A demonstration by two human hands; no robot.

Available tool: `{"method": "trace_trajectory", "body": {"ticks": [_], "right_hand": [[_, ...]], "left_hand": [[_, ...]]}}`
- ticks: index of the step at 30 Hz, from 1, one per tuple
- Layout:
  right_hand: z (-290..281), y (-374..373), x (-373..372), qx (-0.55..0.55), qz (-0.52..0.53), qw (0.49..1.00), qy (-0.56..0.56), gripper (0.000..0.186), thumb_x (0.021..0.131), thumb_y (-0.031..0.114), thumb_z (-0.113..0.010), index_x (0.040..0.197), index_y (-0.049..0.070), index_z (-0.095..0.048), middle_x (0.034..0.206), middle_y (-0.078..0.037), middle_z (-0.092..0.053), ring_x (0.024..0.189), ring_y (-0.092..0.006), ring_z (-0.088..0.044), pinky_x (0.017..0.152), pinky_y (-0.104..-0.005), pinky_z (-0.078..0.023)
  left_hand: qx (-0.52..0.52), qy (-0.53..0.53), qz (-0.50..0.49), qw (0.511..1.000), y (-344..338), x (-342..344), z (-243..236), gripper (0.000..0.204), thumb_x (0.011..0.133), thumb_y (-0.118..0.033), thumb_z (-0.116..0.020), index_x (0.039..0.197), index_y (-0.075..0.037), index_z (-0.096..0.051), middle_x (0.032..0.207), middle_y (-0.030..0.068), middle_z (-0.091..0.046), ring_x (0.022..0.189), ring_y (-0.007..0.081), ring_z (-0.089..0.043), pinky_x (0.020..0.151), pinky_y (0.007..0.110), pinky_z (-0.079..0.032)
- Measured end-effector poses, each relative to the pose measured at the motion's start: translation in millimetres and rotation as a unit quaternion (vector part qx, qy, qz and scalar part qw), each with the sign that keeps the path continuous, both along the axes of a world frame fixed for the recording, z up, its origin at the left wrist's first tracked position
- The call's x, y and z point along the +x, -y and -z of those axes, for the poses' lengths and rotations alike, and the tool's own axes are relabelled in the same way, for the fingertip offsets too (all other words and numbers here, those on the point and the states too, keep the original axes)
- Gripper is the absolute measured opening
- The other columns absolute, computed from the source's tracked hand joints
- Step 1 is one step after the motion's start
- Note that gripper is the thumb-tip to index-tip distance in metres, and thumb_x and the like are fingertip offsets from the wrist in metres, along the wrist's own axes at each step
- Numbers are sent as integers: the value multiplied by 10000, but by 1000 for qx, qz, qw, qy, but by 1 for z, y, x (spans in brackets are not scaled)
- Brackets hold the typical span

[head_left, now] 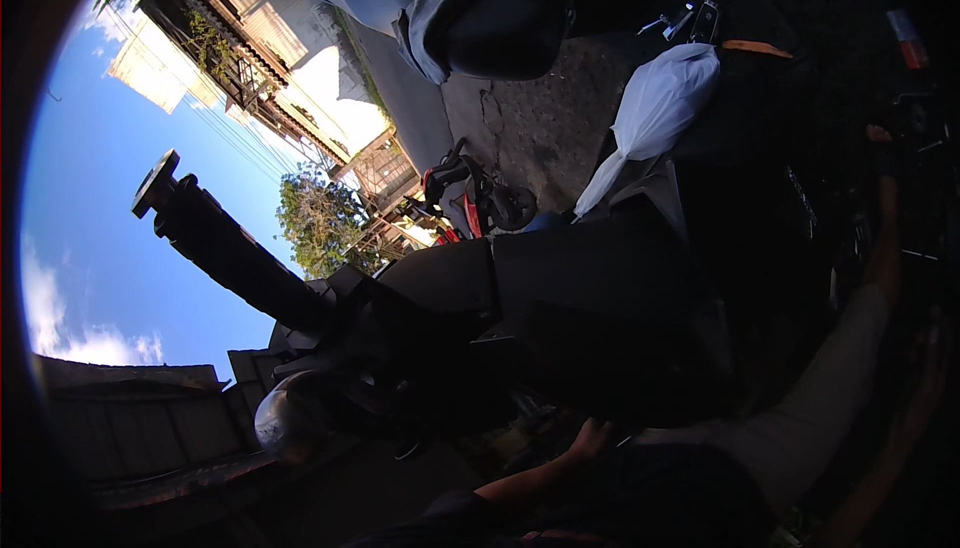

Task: Repairing the front handlebar cover and instrument cluster of a Honda motorcycle.

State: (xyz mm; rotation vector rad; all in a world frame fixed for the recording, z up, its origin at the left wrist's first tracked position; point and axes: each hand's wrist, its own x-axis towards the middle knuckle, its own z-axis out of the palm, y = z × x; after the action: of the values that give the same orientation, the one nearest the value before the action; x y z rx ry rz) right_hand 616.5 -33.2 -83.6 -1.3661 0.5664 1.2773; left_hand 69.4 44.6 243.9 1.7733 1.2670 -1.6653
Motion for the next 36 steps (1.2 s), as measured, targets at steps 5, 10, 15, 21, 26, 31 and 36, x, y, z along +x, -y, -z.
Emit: {"method": "trace_trajectory", "body": {"ticks": [5, 10, 15, 21, 26, 31, 36], "right_hand": [[-65, -37, -20, 110, -133, 975, 144, 294, 991, 311, -488, 855, 61, -563, 719, -30, -508, 610, -100, -456, 579, -244, -349], [-178, -128, -39, 504, -217, 825, 131, 208, 783, 221, -743, 701, 88, -607, 612, -48, -604, 545, -211, -627, 511, -327, -495], [-211, -152, -64, 546, -254, 784, 154, 255, 803, 264, -753, 675, 88, -619, 624, -56, -621, 560, -227, -642, 512, -349, -515], [-202, -147, -79, 529, -336, 771, 114, 218, 823, 259, -737, 740, 79, -647, 645, -79, -632, 567, -241, -647, 505, -360, -508], [-201, -179, -53, 544, -187, 816, 58, 216, 857, 227, -687, 782, 29, -648, 653, -80, -639, 541, -216, -632, 506, -345, -510], [-203, -267, -38, 441, -69, 882, -150, 281, 955, 232, -549, 1038, -19, -642, 952, -149, -693, 879, -207, -688, 770, -339, -554], [-166, -380, -73, 459, -93, 824, -318, 348, 1015, 261, -457, 1200, -7, -578, 1153, -167, -664, 1086, -278, -642, 984, -451, -496]], "left_hand": [[318, 10, -424, 848, -28, 125, 31, 336, 999, -297, -529, 959, 24, -620, 831, 180, -656, 741, 340, -647, 655, 377, -484], [213, 206, -197, 934, -48, 182, -11, 284, 932, -226, -591, 768, 6, -586, 685, 161, -562, 590, 304, -558, 552, 369, -448], [171, 678, 24, 715, -145, 263, -60, 412, 922, -222, -544, 574, -50, -408, 501, 19, -388, 392, 148, -366, 396, 288, -266], [136, 624, 157, 753, -194, 298, -73, 351, 962, -270, -477, 679, -64, -495, 605, 21, -474, 524, 144, -477, 478, 288, -353], [117, 547, 209, 802, -200, 299, -78, 296, 961, -266, -502, 724, -88, -494, 701, 30, -537, 635, 144, -552, 556, 298, -414], [417, 726, 103, 536, -185, 252, -29, 328, 976, -341, -434, 862, -54, -546, 825, 101, -568, 776, 216, -584, 663, 355, -482], [586, 672, 159, 423, -180, 255, -30, 308, 986, -354, -418, 961, -63, -514, 964, 116, -547, 929, 240, -541, 796, 379, -449]]}}
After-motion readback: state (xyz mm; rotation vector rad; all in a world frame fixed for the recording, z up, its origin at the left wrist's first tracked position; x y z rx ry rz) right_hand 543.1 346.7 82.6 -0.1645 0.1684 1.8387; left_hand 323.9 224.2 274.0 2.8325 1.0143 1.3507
